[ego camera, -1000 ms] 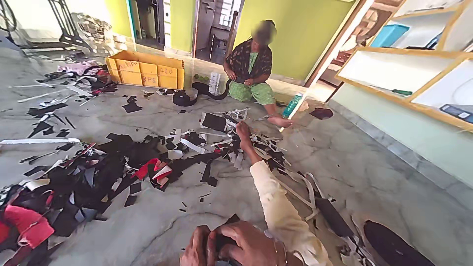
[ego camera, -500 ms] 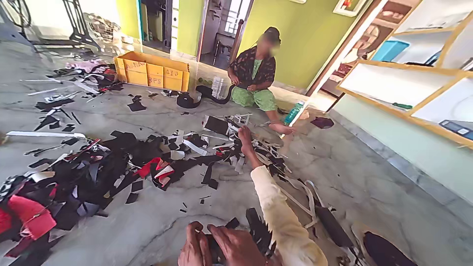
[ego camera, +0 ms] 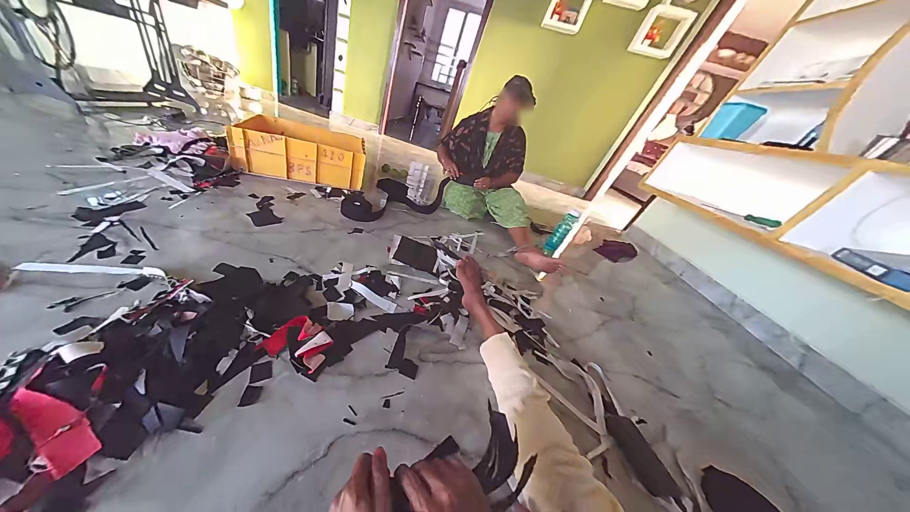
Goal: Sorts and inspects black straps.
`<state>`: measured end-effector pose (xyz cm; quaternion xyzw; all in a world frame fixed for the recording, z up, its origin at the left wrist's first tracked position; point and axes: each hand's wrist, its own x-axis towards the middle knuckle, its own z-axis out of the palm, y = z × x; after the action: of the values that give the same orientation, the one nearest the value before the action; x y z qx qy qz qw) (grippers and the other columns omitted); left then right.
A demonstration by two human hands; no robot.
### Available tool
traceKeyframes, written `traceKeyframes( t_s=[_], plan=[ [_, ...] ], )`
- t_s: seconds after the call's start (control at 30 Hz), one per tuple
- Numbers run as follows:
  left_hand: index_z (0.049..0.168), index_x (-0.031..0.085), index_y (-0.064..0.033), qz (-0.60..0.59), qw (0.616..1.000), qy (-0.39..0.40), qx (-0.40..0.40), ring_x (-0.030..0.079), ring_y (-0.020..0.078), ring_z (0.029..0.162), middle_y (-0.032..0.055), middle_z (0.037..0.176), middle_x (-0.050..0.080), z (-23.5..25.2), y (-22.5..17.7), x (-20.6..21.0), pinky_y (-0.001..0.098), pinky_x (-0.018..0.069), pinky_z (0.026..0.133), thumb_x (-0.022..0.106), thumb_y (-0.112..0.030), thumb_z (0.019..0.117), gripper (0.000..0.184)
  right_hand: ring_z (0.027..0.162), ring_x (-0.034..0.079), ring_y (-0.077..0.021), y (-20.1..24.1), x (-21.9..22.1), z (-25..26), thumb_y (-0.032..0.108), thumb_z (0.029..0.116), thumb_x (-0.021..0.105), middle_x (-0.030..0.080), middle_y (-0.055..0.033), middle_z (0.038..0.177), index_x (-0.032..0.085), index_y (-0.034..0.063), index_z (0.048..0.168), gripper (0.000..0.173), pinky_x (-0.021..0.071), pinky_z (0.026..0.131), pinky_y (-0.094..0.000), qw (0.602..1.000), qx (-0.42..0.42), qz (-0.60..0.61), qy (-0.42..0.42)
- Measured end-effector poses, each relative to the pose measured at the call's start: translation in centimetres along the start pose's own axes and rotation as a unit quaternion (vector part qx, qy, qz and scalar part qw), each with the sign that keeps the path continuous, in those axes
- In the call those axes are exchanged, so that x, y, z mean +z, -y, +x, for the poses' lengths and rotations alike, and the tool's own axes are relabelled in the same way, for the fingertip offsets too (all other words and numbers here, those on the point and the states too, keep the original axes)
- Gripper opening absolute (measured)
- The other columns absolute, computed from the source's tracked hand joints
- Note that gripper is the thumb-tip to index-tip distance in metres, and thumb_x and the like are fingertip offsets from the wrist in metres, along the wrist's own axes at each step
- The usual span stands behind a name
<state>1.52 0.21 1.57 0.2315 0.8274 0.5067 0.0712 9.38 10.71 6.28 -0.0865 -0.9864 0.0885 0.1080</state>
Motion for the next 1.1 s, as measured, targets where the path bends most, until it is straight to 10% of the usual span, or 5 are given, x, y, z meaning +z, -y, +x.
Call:
traceKeyframes(
  t_s=[0.13,0.37,0.67,0.87,1.1],
  plan=[
    [0.091,0.068,0.014,0.04,0.999,-0.022,0.008,0.071,0.0462,0.079,0.029,0.08,0.069,-0.4,-0.8,0.3,0.0611,0.0529,0.073,0.043,-0.016,0.1051,0.042,0.076,0.075,-0.0309,-0.2,1.3,-1.3,0.006,0.0851,0.07,0.075,-0.0133,0.081,0.075,0.0002,0.106,0.022,0.0573,0.083,-0.0505,0.997,-0.037,-0.025,-0.066],
    [0.085,0.07,0.0114,0.081,0.986,-0.096,0.111,0.072,0.0408,0.067,0.0252,0.075,0.069,-1.1,-1.0,1.2,0.0536,0.0559,0.059,0.052,-0.011,0.0995,0.032,0.103,0.067,-0.0459,-1.2,-2.1,1.5,0.022,0.0902,0.072,0.069,-0.0281,0.106,0.063,-0.0043,0.121,0.042,0.0483,0.085,-0.0655,0.943,0.051,0.14,0.297],
    [0.079,0.069,0.0069,0.037,0.96,-0.113,0.254,0.069,0.0282,0.059,0.0185,0.069,0.068,-1.3,-0.6,1.4,0.0381,0.0559,0.054,0.052,-0.01,0.0954,0.029,0.071,0.064,-0.0101,-4.8,-3.8,1.8,0.0,0.0902,0.061,0.069,-0.0154,0.082,0.066,-0.0169,0.1,0.02,0.051,0.072,-0.0185,0.845,0.115,0.457,0.252],
    [0.079,0.069,0.0054,0.02,0.961,-0.102,0.258,0.069,0.0273,0.06,0.018,0.07,0.068,-1.2,-0.3,1.6,0.0361,0.0558,0.055,0.051,-0.009,0.0955,0.028,0.059,0.062,-0.0041,-5.3,-2.7,0.8,0.001,0.0952,0.051,0.065,0.0007,0.068,0.067,-0.0066,0.099,0.018,0.0532,0.061,-0.0188,0.746,0.181,0.56,0.312],
    [0.139,0.039,0.015,-0.397,0.916,0.053,0.033,0.067,0.0009,0.095,0.0022,0.107,0.069,0.0,1.2,1.7,0.0256,0.0566,0.089,0.048,-0.03,0.1035,0.057,0.066,0.062,-0.0009,-6.3,0.5,-0.2,0.02,0.1035,0.045,0.067,0.0092,0.076,0.065,0.0137,0.099,0.021,0.0536,0.062,-0.021,0.713,0.137,0.647,0.234]
  ],
)
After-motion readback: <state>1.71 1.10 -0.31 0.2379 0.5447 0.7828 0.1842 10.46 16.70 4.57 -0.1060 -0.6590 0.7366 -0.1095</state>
